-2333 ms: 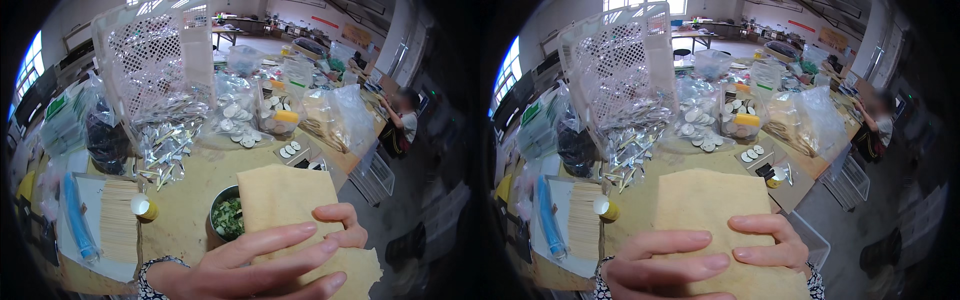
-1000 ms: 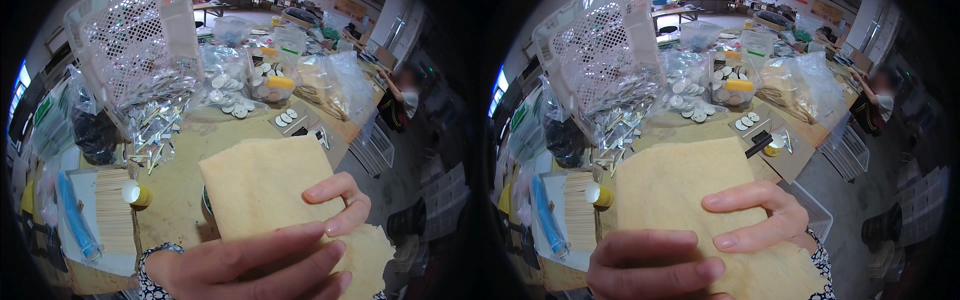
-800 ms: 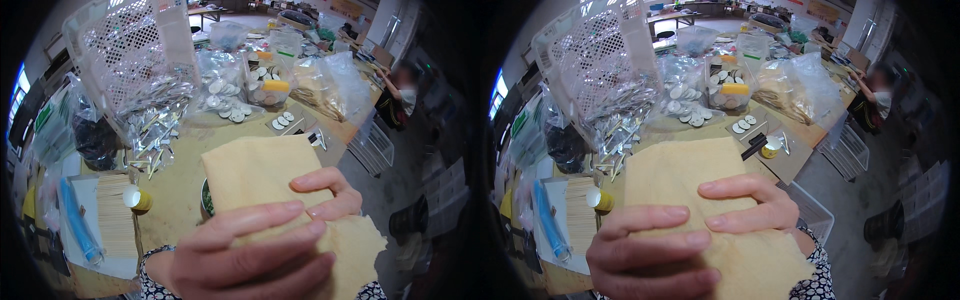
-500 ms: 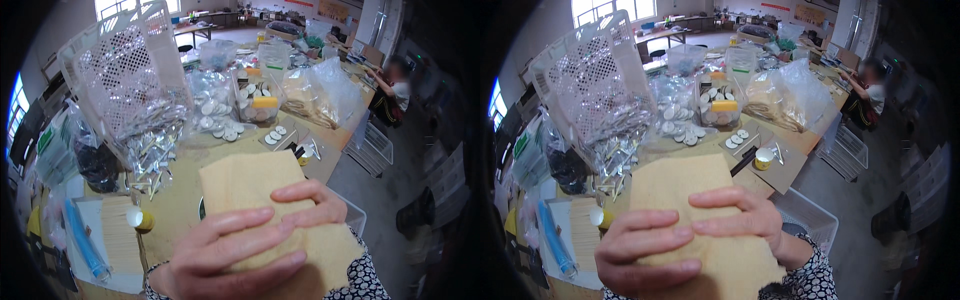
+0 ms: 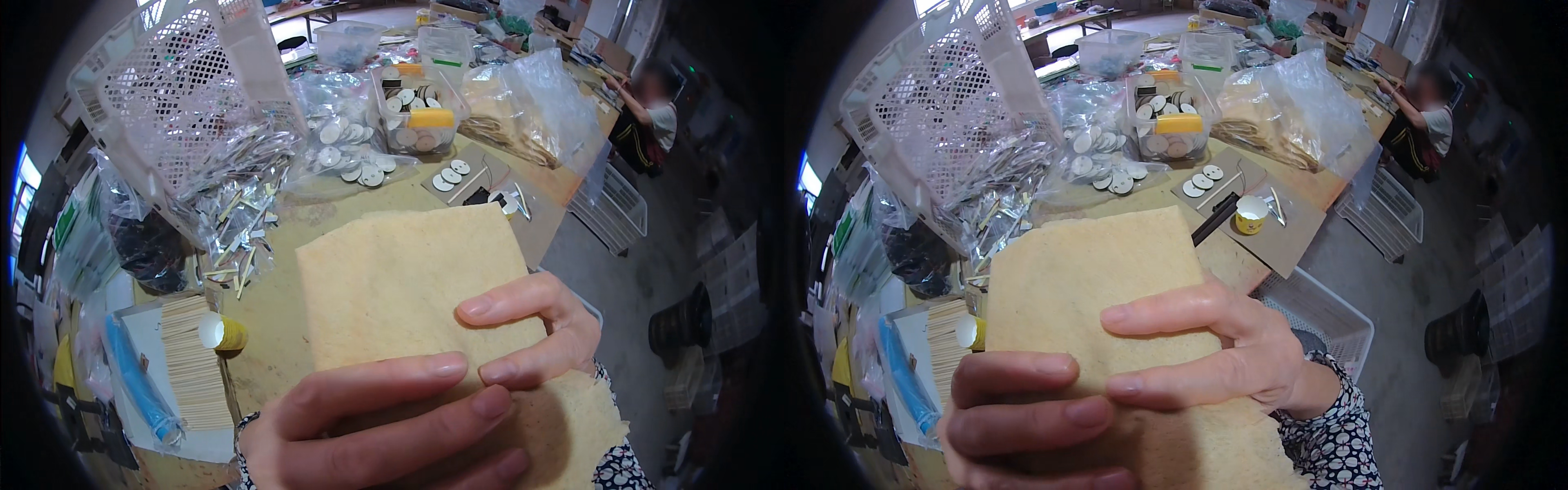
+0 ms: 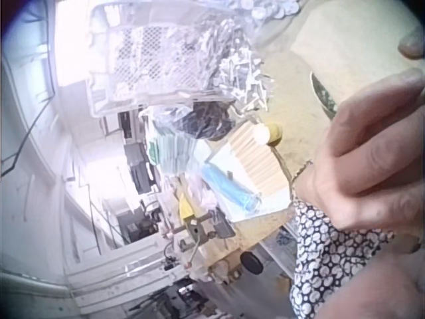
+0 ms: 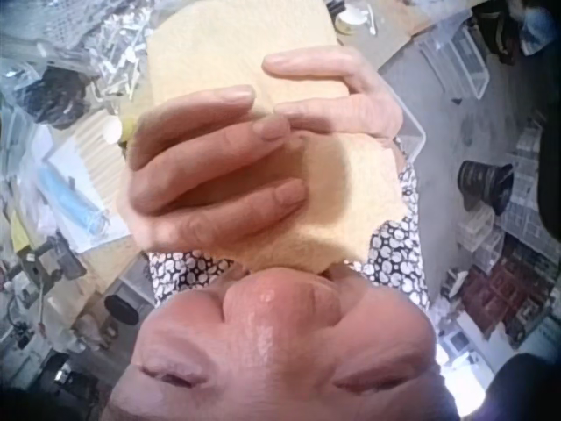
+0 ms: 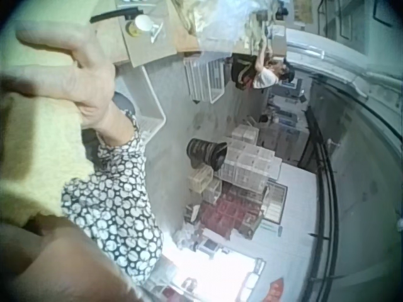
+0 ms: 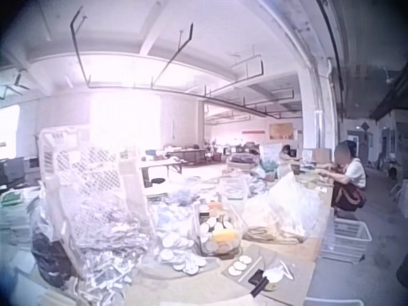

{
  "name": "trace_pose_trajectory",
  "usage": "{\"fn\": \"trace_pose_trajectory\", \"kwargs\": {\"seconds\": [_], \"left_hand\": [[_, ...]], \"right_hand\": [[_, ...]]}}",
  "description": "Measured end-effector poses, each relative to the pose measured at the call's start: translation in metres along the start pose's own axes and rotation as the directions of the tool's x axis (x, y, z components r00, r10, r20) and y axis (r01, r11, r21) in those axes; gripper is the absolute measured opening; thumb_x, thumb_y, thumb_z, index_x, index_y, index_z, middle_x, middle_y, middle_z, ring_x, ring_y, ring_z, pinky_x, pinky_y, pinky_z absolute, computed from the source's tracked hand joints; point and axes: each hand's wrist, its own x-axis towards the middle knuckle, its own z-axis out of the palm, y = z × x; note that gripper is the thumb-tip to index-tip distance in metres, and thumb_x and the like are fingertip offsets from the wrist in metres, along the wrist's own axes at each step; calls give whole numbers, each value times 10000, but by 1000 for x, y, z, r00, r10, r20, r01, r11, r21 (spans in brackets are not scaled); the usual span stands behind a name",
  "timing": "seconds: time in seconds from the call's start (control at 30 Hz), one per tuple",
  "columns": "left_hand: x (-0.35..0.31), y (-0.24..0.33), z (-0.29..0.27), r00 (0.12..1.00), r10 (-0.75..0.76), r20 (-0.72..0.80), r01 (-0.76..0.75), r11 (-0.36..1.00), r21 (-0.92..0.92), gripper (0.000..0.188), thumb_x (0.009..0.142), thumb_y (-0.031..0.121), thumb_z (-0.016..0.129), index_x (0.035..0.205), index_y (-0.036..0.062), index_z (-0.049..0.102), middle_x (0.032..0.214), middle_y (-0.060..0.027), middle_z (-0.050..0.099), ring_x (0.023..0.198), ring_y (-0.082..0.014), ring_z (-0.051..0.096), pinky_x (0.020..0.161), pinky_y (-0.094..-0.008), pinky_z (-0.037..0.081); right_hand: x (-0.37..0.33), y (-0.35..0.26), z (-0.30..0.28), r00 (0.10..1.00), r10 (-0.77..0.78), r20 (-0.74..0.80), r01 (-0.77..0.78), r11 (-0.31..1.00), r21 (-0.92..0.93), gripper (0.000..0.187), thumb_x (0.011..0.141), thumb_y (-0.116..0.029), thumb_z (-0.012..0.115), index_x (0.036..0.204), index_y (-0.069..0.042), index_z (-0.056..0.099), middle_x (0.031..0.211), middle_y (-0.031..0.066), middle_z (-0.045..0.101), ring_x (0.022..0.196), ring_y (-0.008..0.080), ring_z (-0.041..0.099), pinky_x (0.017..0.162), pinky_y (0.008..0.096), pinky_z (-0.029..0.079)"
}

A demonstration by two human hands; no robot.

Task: The person holds a thin sheet of dough and uses chopsticks to transfer chopped green vegetables from a metal bowl into the sheet, then folds the sheet to enclose the filling. The person repeats this process multiple times, handling the dough and vegetables by hand and with chopsticks.

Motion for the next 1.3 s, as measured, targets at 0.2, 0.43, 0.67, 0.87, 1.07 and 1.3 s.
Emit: {"fn": "trace_pose_trajectory", "kwargs": {"seconds": [0.2,0.43,0.67,0.87,1.07,1.3], "left_hand": [[-2,0,-6,989,-148,5,148,989,6,315,701,262,768,980,125,724,1104,-135,674,1028,-289,636,875,-336,546],[-23,-18,23,871,-483,-87,480,875,-60,402,683,254,813,1013,57,695,1140,-192,655,1051,-312,640,887,-380,513],[-41,-52,33,762,-645,67,641,735,-221,518,699,179,818,1174,32,673,1368,-235,506,1218,-335,551,1009,-395,445],[-50,-61,42,830,-558,13,543,802,-249,516,666,211,794,1164,106,710,1357,-167,547,1267,-344,500,1059,-449,386],[-45,-65,37,890,-446,94,455,874,-168,477,682,277,772,1129,116,727,1304,-146,595,1268,-364,496,1059,-473,382],[-44,-54,34,875,-469,121,482,866,-130,453,667,306,775,1076,115,742,1225,-111,647,1233,-370,525,1029,-462,418]], "right_hand": [[8,2,-4,998,-11,62,13,999,-34,270,848,-160,681,1106,-94,725,1269,192,585,1193,336,560,1046,472,407],[10,33,-11,997,59,-46,-67,981,-182,372,874,-253,664,1171,-28,680,1249,226,592,1112,312,604,928,378,488],[11,68,-25,992,-77,-101,33,926,-376,382,842,-223,700,1184,-52,682,1233,173,607,1120,261,600,940,349,470],[12,74,-30,986,-160,-51,124,898,-422,412,808,-216,737,1190,-69,685,1255,152,595,1128,263,592,943,340,464],[5,75,-35,977,-211,-39,170,869,-464,428,785,-207,764,1182,-63,689,1288,196,564,1151,298,585,955,377,477],[3,77,-37,961,-269,65,259,793,-552,340,799,-156,721,1122,-54,703,1260,240,575,1146,344,594,970,408,489]]}}
